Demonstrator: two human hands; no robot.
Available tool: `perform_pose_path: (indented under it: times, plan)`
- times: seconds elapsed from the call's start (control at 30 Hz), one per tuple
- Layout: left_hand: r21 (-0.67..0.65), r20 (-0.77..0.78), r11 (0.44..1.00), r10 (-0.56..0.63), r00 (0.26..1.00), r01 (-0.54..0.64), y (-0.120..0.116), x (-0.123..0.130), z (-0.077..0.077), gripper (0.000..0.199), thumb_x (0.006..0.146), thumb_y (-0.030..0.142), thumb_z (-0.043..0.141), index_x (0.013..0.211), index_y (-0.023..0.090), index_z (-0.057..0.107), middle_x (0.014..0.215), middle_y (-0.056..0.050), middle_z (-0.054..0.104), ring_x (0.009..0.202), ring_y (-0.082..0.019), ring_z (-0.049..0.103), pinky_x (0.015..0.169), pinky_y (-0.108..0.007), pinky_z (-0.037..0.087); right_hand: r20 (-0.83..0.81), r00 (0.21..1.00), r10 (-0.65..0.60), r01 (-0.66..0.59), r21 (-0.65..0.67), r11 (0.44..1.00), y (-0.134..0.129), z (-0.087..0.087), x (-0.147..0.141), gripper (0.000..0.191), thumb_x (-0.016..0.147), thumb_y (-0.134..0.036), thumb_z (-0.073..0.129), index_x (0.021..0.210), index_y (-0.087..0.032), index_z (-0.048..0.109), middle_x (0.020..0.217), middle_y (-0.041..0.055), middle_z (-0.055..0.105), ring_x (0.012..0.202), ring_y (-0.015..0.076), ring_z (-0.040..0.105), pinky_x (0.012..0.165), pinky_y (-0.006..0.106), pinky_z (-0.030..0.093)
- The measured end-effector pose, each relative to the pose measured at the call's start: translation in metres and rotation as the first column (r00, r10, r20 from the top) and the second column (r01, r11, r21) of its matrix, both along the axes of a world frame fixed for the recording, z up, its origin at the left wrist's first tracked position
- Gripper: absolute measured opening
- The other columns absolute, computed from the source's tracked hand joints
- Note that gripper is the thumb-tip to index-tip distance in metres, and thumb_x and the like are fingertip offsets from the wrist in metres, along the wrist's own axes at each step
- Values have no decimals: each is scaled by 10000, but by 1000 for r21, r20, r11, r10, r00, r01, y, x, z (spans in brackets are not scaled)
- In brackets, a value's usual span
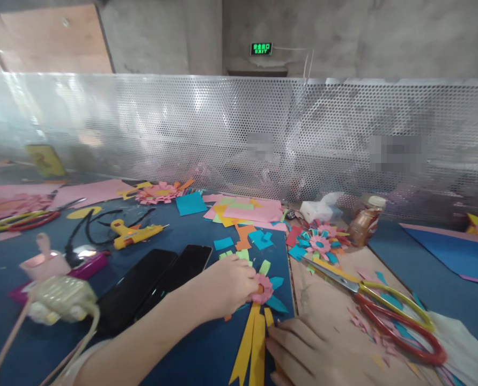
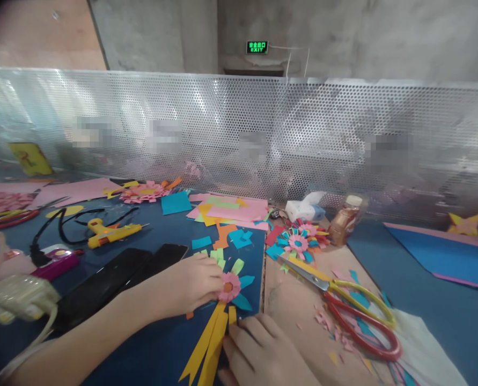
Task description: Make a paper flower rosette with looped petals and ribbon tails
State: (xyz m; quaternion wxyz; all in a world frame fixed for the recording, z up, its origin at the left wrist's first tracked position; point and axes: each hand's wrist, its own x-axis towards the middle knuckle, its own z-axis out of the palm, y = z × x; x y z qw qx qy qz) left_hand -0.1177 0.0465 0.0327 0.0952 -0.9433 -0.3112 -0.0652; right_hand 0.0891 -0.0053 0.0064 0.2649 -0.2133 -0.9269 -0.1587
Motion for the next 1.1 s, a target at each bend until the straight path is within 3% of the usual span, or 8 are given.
perform_pose_path:
  times: [0.17, 0.3, 0.4, 0.53, 0.63, 0.7, 0.93, 1.1]
  plan:
    - [43, 52, 996, -76, 996, 74, -2, 5, -5, 169, 843, 238, 488, 723, 201, 601, 767, 15, 628, 767, -144, 538, 704, -283, 342, -15, 999, 52, -53, -54, 997, 2, -3, 3, 223, 871, -209, 415, 899, -190, 635, 851, 32, 680, 766, 152, 599, 688, 265, 479]
    - [-26, 121, 994, -101, 987, 105, -1, 3, -2, 188, 851, 298, 484, 769, 208, 626, 812, 20, 646, 777, -133, 542, 713, -265, 355, -40, 997, 66, -70, -121, 990, 1, -3, 5, 209, 866, -202, 423, 874, -194, 632, 781, 15, 674, 729, 145, 596, 651, 258, 483]
    - [-39, 163, 999, 3, 987, 4, 10, -8, 3, 205, 881, 262, 432, 850, 205, 626, 840, 14, 654, 818, -136, 544, 732, -263, 362, -118, 993, 7, -26, -155, 988, 2, 4, 5, 244, 869, -190, 399, 958, -201, 626, 909, 27, 673, 834, 151, 599, 735, 260, 485]
    - [22, 155, 984, 168, 973, -174, 27, -22, -1, 267, 833, 102, 462, 1046, 211, 578, 1000, -5, 635, 935, -175, 512, 775, -296, 365, -27, 996, -80, 75, -154, 985, 6, 16, 3, 261, 829, -152, 432, 987, -226, 626, 1082, 34, 623, 999, 170, 561, 826, 285, 473]
    - [42, 114, 995, 90, 989, -95, 34, -23, -12, 468, 770, 0, 469, 1165, 247, 501, 1192, 0, 556, 1086, -194, 441, 833, -322, 349, -5, 994, -109, 106, -184, 977, 8, 16, 2, 237, 823, -148, 433, 916, -219, 640, 1099, 37, 613, 1052, 175, 531, 850, 295, 465]
    - [57, 108, 998, 27, 994, -34, 37, -22, -19, 487, 777, -6, 450, 1189, 251, 481, 1235, -7, 529, 1140, -195, 402, 864, -341, 334, -1, 994, -113, 110, -200, 974, 8, 13, 2, 242, 820, -142, 433, 918, -221, 639, 1086, 37, 617, 1061, 179, 525, 861, 304, 458]
    - [92, 122, 996, 12, 992, -23, 39, -20, -20, 205, 870, 184, 452, 994, 241, 605, 1065, 19, 639, 1033, -167, 477, 881, -332, 314, -92, 991, -102, 81, -204, 976, 10, 4, -1, 212, 799, -140, 478, 874, -244, 646, 966, -13, 661, 1010, 166, 551, 916, 304, 419]
    - [139, 91, 990, 21, 996, -33, 37, -19, -14, 163, 871, 231, 463, 940, 231, 611, 957, 4, 660, 981, -160, 498, 869, -316, 311, 59, 995, -76, 84, -135, 987, 12, 10, 1, 211, 810, -174, 488, 953, -223, 636, 1054, 8, 640, 1015, 172, 563, 917, 306, 437]
